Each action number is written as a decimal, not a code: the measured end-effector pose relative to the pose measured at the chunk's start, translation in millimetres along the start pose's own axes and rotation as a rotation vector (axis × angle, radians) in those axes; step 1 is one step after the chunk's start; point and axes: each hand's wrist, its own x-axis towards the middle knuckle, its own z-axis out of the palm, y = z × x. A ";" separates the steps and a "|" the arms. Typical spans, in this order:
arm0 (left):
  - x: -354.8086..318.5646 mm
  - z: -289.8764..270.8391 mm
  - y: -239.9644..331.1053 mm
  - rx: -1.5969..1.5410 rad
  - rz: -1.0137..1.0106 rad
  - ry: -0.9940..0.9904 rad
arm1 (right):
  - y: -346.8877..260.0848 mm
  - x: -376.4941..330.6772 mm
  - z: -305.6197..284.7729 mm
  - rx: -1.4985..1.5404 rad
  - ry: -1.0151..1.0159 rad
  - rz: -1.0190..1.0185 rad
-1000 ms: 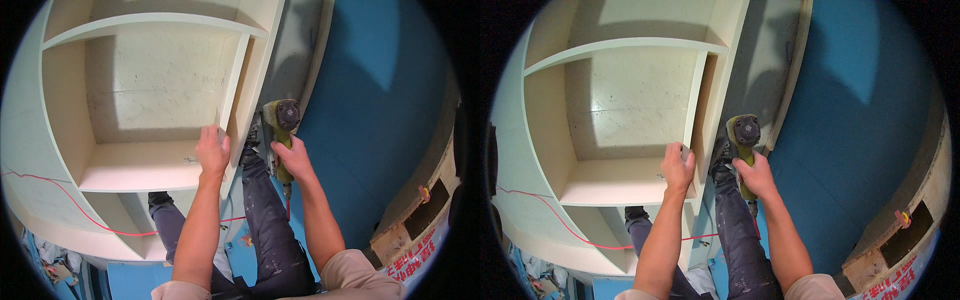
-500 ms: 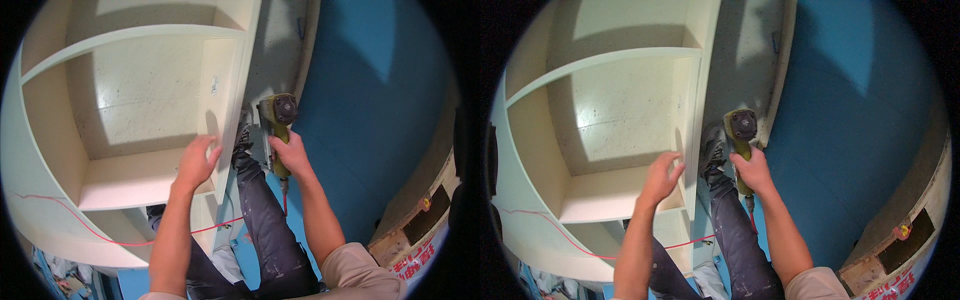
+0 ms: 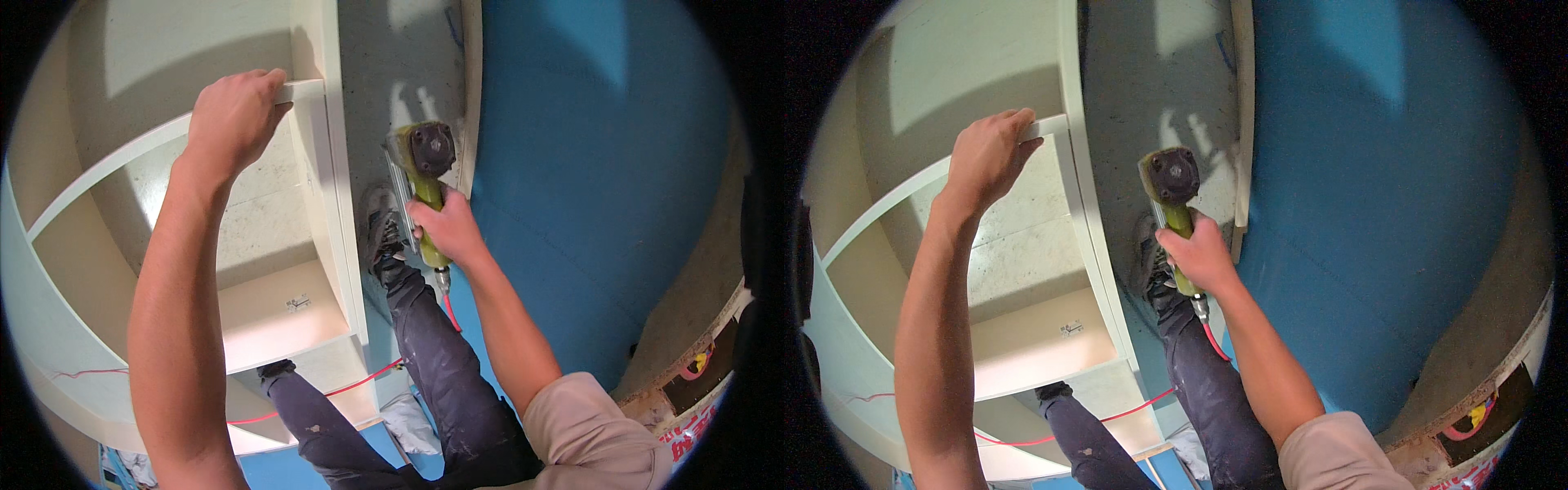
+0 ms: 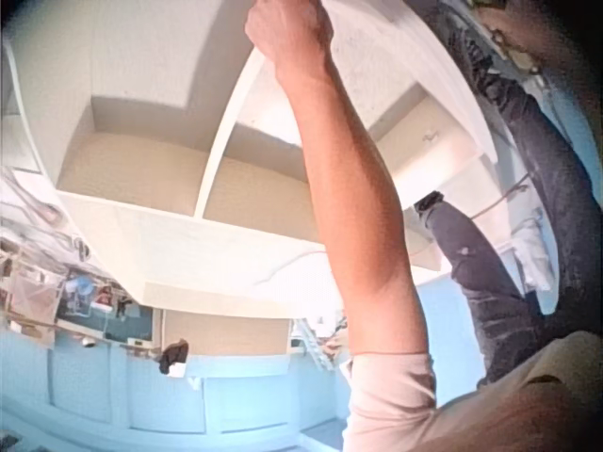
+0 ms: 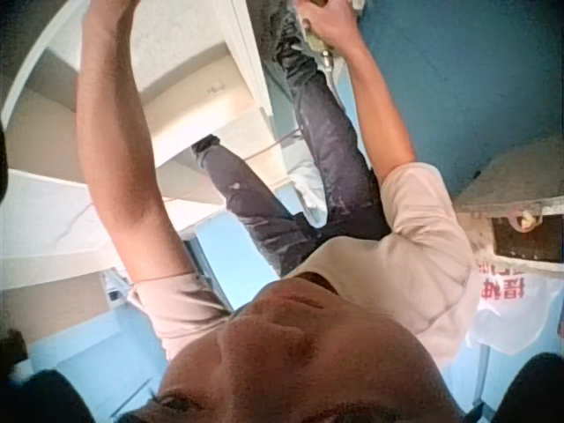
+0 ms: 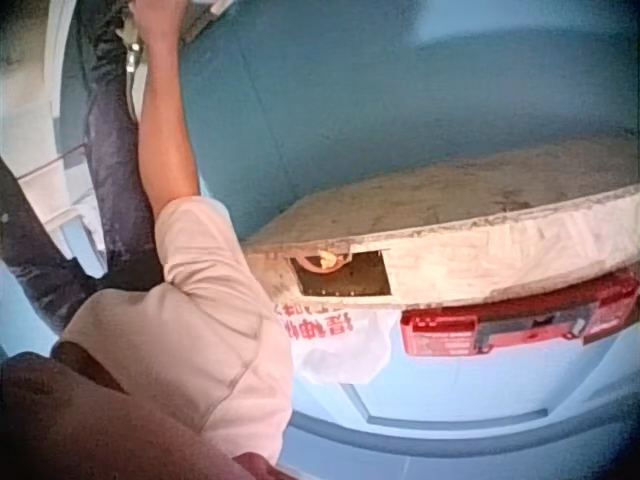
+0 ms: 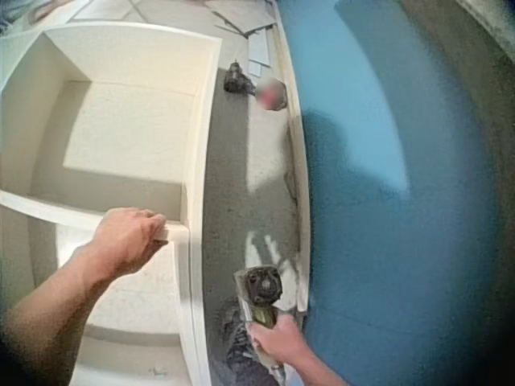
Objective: The person measures and marks a white cabinet interior with a tape measure and pencil, then installs wooden dividers using a pneumatic nail gun. The person positions each divider, secures it with nails, and repeats the process for multiple sections.
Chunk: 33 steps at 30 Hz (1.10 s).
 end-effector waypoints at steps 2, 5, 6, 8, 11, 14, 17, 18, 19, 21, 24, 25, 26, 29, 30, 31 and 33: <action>0.4 7.5 -3.0 -0.008 0.025 0.079 | 1.3 13.9 -0.2 0.075 0.003 -0.050; 2.2 11.5 -1.3 -0.036 0.026 0.085 | 0.1 39.8 1.0 -0.198 0.237 -0.351; 2.9 12.7 0.1 -0.039 0.042 0.103 | -7.2 45.6 0.4 -0.344 0.364 -0.473; 8.8 14.6 0.2 -0.047 0.074 0.144 | -27.2 53.8 -8.3 -0.088 0.203 -0.323; 18.2 19.6 -0.9 0.068 0.011 0.061 | -43.7 64.5 -35.2 0.233 -0.104 -0.191; 19.1 19.9 0.6 0.077 -0.010 0.048 | -38.3 80.3 -63.9 0.418 -0.416 -0.196; 16.5 23.4 3.3 0.030 0.070 0.153 | -27.0 88.8 -68.0 0.656 -0.573 -0.187; 17.8 21.4 3.2 0.039 0.063 0.142 | -26.9 91.2 -67.3 0.693 -0.583 -0.188; 18.5 20.3 3.6 0.045 0.053 0.126 | -25.5 94.3 -66.3 0.728 -0.595 -0.183; 19.4 21.3 4.1 0.053 0.047 0.106 | -19.6 99.3 -64.7 0.760 -0.622 -0.156; 18.8 20.0 4.7 0.056 0.058 0.123 | -14.9 104.1 -61.5 0.737 -0.671 -0.119; 17.8 21.7 3.6 0.053 0.065 0.132 | -14.5 103.4 -54.6 0.732 -0.682 -0.115; 17.2 22.8 2.7 0.051 0.072 0.141 | -16.9 102.7 -52.3 0.757 -0.665 -0.113; 17.9 20.0 5.8 0.063 0.040 0.072 | -21.7 101.4 -52.2 0.776 -0.656 -0.115; 16.2 21.2 3.8 0.063 0.058 0.098 | -21.1 102.1 -53.6 0.775 -0.662 -0.117; 17.6 23.0 2.7 0.059 0.077 0.129 | -17.3 106.7 -59.1 0.753 -0.749 -0.101; 20.7 23.7 1.3 0.060 0.100 0.165 | -15.1 102.6 -56.9 0.805 -0.729 -0.085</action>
